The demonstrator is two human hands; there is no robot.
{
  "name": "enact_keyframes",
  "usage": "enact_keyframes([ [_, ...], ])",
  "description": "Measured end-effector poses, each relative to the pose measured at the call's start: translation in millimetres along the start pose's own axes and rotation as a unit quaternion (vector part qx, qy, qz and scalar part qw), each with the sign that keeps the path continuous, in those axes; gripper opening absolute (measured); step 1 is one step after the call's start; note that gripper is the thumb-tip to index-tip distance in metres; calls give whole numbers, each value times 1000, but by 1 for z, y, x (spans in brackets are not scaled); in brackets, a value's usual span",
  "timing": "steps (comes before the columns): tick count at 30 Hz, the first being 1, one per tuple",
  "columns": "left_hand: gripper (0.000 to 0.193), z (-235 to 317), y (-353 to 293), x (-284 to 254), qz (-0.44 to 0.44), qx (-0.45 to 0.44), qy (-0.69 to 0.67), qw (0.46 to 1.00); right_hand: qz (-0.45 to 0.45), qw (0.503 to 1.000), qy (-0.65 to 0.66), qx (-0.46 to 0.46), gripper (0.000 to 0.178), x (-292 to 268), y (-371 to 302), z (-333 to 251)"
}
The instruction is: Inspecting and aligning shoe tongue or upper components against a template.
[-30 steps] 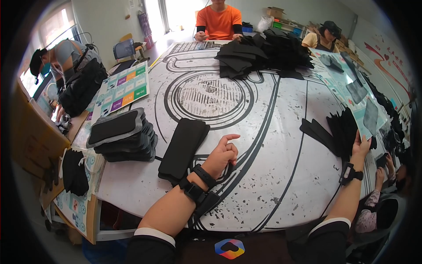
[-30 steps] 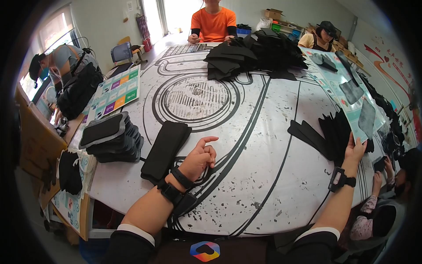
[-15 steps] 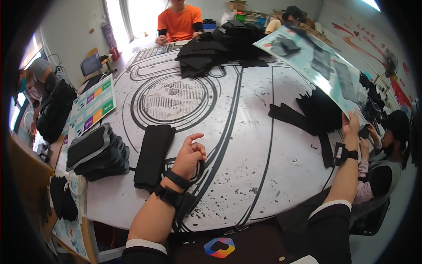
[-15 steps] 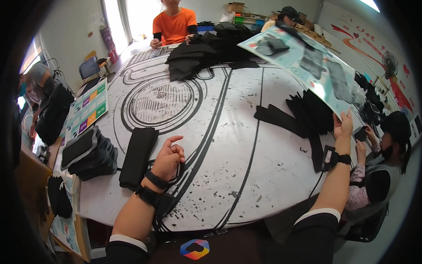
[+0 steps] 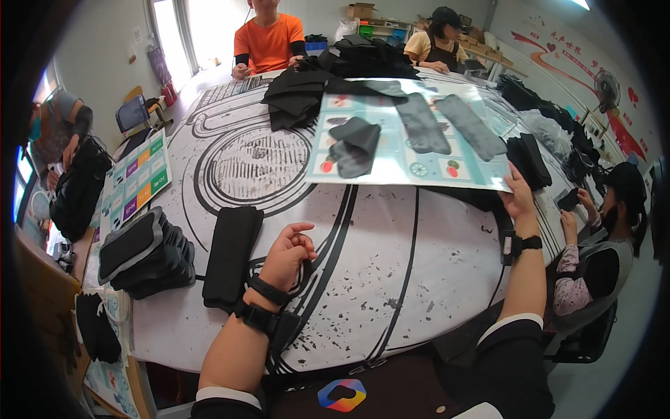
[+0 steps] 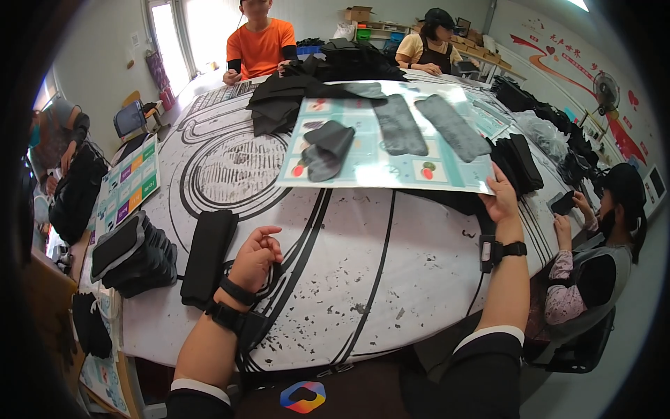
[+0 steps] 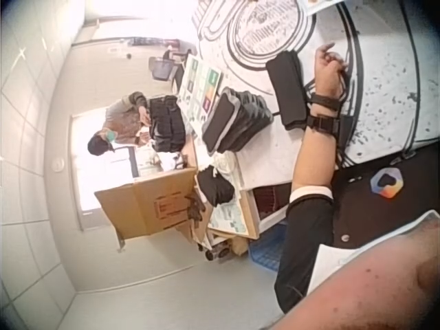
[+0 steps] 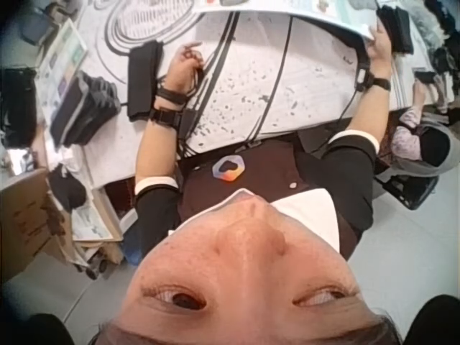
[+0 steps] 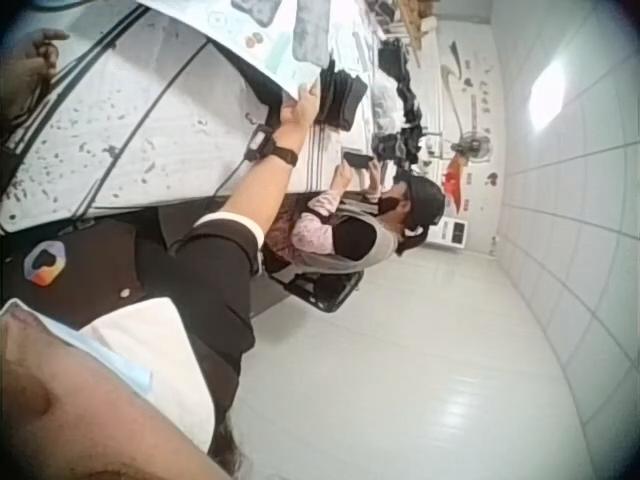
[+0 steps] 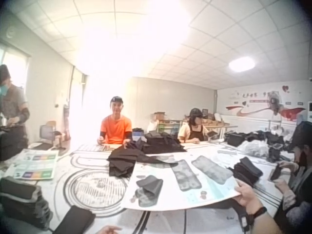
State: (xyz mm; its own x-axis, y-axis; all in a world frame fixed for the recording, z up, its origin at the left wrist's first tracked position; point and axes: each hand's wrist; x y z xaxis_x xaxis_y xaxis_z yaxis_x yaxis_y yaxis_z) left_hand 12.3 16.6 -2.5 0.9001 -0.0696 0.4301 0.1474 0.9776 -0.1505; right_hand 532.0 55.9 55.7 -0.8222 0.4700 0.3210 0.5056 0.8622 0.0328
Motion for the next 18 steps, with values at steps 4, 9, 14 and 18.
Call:
enact_keyframes([
  [4,44,-1,1,0,-1,-2,7,1000,-44,998,-1,43,44,24,1,23],
  [9,46,-1,-1,0,-1,-2,0,1000,-50,997,13,65,43,42,5,37],
  [14,45,1,0,1,-8,2,10,1000,-57,996,39,59,45,52,-9,33],
  [18,40,7,-5,2,-47,7,40,998,-116,990,36,67,47,63,-10,43],
])
Point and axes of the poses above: each hand's wrist, its own y-axis towards the middle knuckle, its own x-axis out of the palm, z = x × y, and after that the axes turned 11 degrees about z, right-handed
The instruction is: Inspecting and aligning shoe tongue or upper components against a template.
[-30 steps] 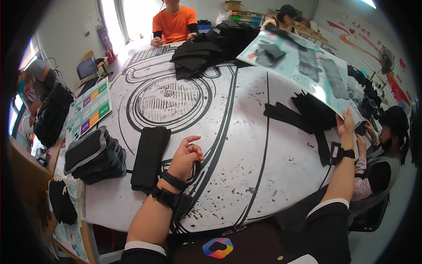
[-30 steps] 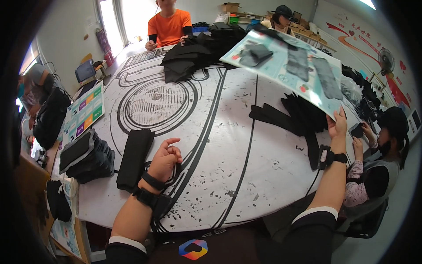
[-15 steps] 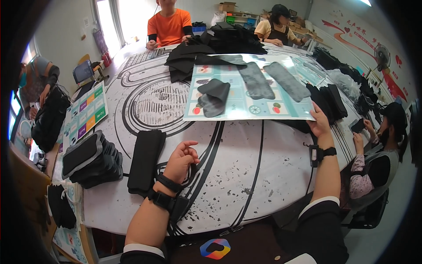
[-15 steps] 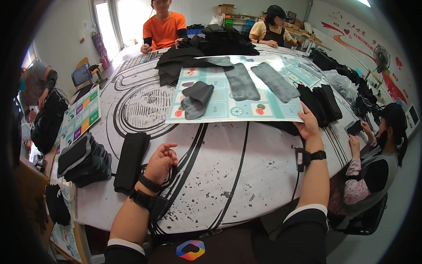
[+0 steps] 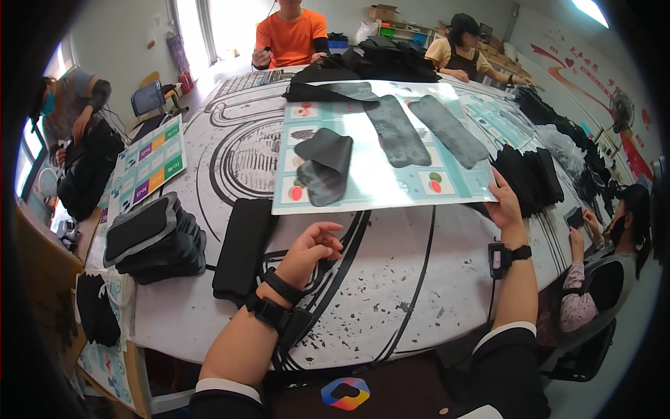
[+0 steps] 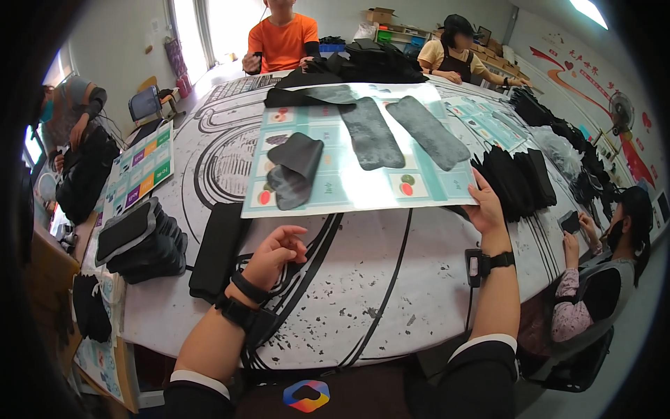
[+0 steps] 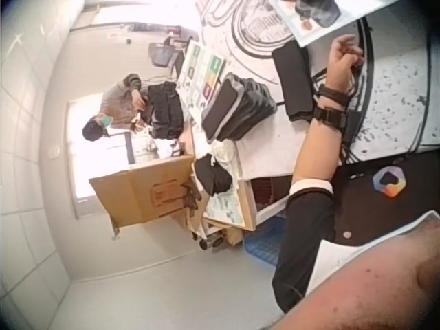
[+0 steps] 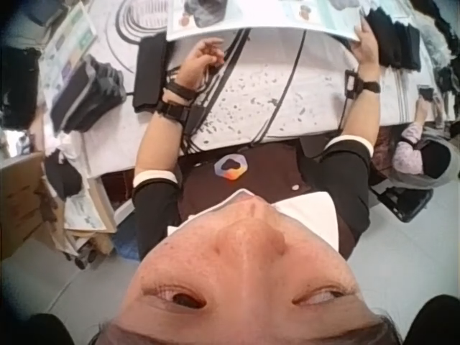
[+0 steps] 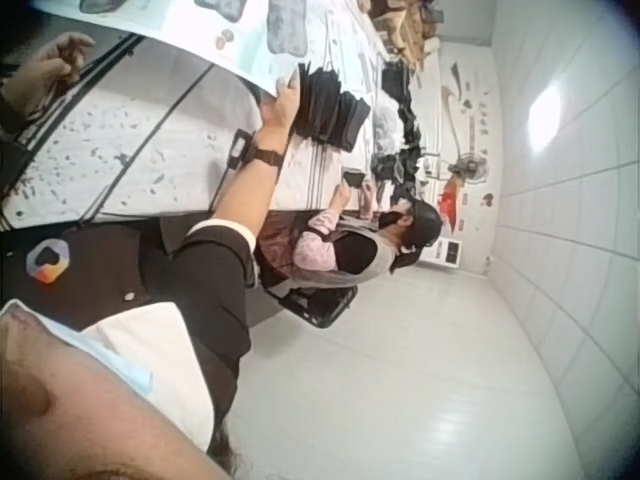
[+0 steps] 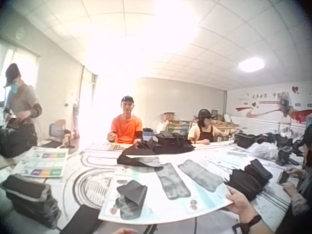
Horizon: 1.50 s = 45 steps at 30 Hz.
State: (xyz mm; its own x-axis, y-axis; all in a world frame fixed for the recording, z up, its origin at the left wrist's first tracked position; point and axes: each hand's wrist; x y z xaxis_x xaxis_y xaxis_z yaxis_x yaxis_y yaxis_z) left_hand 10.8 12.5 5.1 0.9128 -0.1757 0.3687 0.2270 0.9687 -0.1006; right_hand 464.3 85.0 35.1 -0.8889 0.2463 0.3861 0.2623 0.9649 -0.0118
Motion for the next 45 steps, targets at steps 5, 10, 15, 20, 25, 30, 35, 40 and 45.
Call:
enact_keyframes([
  [5,12,-2,-2,0,-73,56,-124,988,-24,1000,-6,12,49,25,13,19],
  [10,28,10,-6,6,16,101,-219,970,26,999,-20,8,44,3,21,53],
  [15,53,15,-7,6,-2,13,-318,948,59,997,-55,6,44,-3,25,60],
  [20,51,8,-5,7,-12,-2,-240,971,48,996,-64,-31,47,-2,22,60],
  [25,50,3,-1,7,42,47,-216,974,27,995,-65,-66,48,15,9,52],
  [30,49,-1,4,1,146,100,-171,969,69,988,-63,-122,45,19,5,50],
  [35,48,-5,12,-13,221,177,-122,951,67,986,-83,-132,42,13,9,53],
  [40,47,9,7,-7,278,177,-128,935,67,985,-97,-123,40,8,13,56],
  [45,41,4,11,-12,319,186,-118,922,57,987,-98,-113,39,7,15,59],
])
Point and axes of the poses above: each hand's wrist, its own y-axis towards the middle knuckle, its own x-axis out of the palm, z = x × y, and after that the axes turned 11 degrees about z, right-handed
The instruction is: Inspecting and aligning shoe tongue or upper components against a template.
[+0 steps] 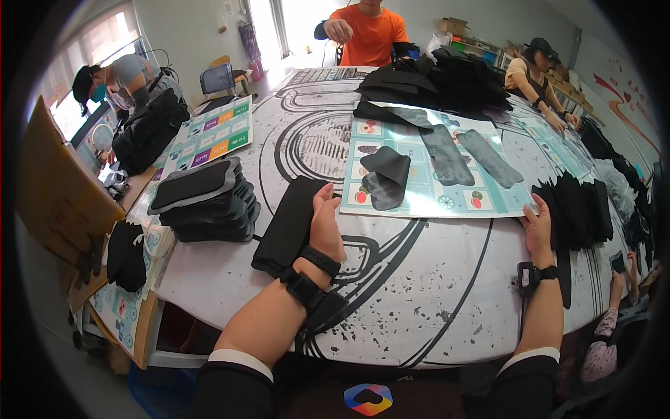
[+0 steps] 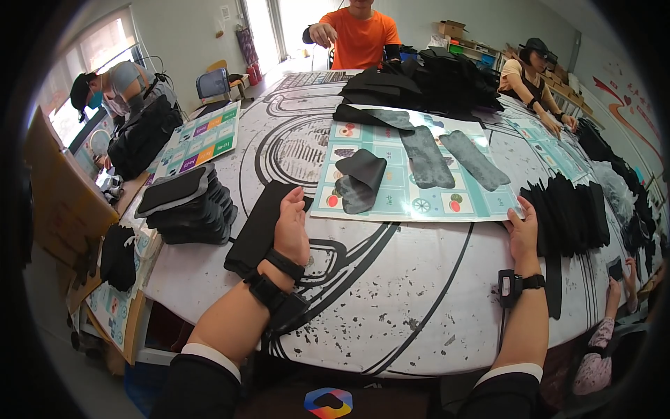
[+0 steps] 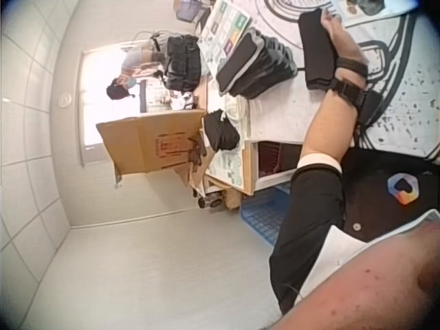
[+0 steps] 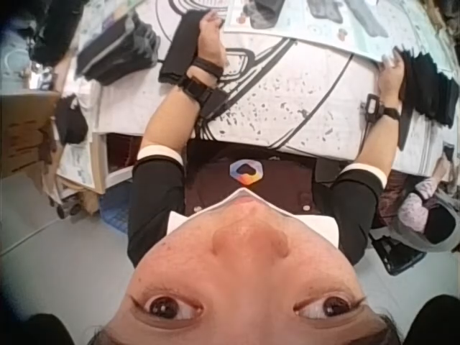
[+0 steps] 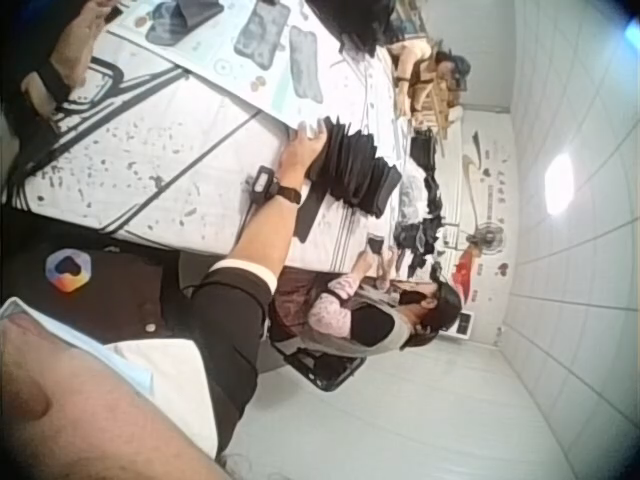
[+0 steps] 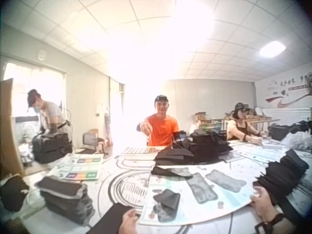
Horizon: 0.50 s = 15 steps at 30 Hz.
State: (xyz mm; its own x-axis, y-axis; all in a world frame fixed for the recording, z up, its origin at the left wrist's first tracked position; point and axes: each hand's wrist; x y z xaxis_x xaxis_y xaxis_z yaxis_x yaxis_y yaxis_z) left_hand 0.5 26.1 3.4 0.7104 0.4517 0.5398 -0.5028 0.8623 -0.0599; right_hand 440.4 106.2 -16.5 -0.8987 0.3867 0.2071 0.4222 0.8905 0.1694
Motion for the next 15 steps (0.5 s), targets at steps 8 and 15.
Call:
enact_keyframes([
  [8,35,-1,-7,0,-23,-3,9,1000,-3,1000,-7,8,39,1,-1,2],
  [15,29,97,-72,38,-27,564,394,725,5,999,-43,11,41,-1,-2,2],
])
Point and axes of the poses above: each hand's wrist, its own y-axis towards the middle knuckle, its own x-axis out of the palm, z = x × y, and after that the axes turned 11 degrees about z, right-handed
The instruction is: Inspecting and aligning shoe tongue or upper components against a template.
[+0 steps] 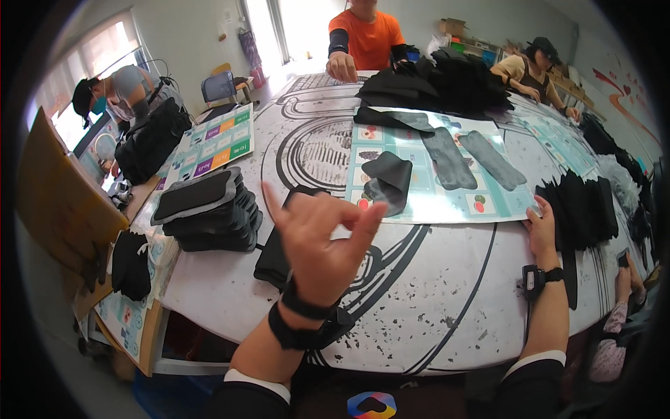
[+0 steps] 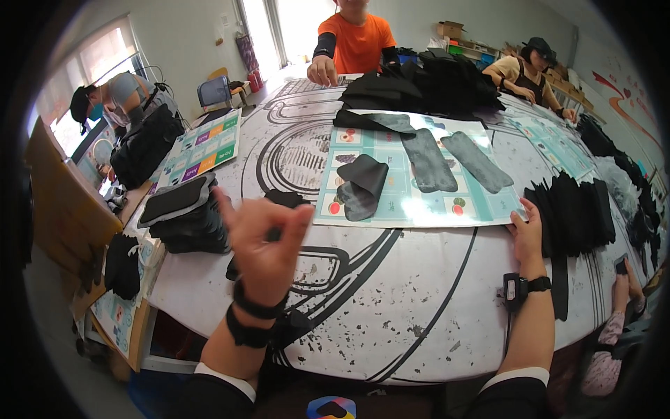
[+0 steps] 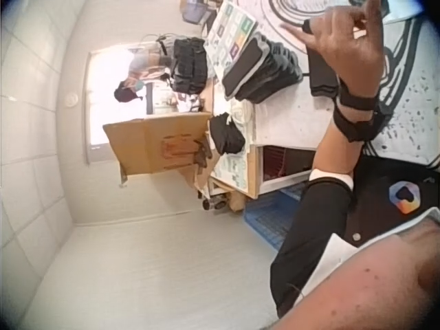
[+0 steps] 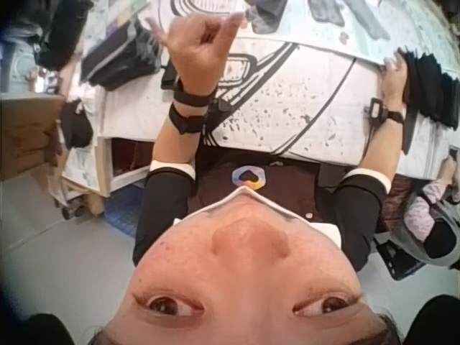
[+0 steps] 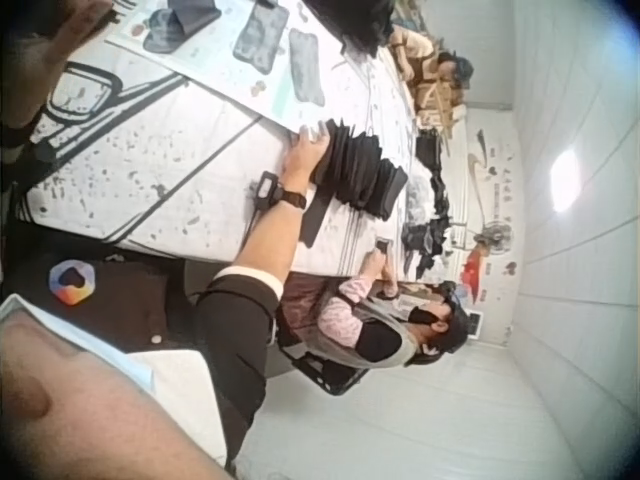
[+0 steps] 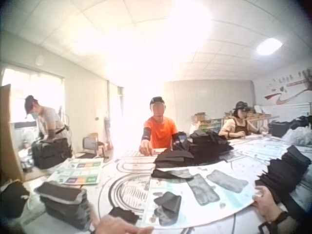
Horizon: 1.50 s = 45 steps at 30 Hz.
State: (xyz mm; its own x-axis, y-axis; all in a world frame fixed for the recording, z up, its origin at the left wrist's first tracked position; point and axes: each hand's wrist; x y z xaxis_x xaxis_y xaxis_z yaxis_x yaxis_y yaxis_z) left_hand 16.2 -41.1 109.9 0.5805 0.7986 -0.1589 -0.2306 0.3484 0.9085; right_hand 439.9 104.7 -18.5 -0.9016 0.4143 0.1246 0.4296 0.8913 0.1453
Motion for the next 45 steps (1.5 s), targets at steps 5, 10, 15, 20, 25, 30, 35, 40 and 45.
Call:
enact_keyframes([
  [5,33,60,31,-27,-10,86,75,993,30,999,-2,21,49,2,-4,-14],
  [10,37,52,31,-17,69,58,86,992,-23,998,27,57,49,-1,3,-4],
  [15,37,-14,-22,38,-141,90,107,980,-50,997,-9,53,47,2,-2,-6],
  [20,37,-63,-58,47,-265,-123,45,955,-49,997,-28,60,50,3,-5,-8],
  [25,40,-83,-66,47,-283,-315,-97,901,-66,997,2,50,51,1,-4,-7],
  [30,39,-80,-63,48,-303,-333,-102,887,-79,995,-2,53,51,-1,0,-5],
  [35,37,-86,-65,46,-288,-366,-135,874,-80,995,-6,51,51,0,0,-4],
  [40,36,-85,-65,47,-292,-352,-130,880,-75,996,-4,57,51,0,-2,-6],
  [45,40,-90,-70,49,-270,-353,-145,884,-73,995,-14,62,49,0,-2,-6],
])
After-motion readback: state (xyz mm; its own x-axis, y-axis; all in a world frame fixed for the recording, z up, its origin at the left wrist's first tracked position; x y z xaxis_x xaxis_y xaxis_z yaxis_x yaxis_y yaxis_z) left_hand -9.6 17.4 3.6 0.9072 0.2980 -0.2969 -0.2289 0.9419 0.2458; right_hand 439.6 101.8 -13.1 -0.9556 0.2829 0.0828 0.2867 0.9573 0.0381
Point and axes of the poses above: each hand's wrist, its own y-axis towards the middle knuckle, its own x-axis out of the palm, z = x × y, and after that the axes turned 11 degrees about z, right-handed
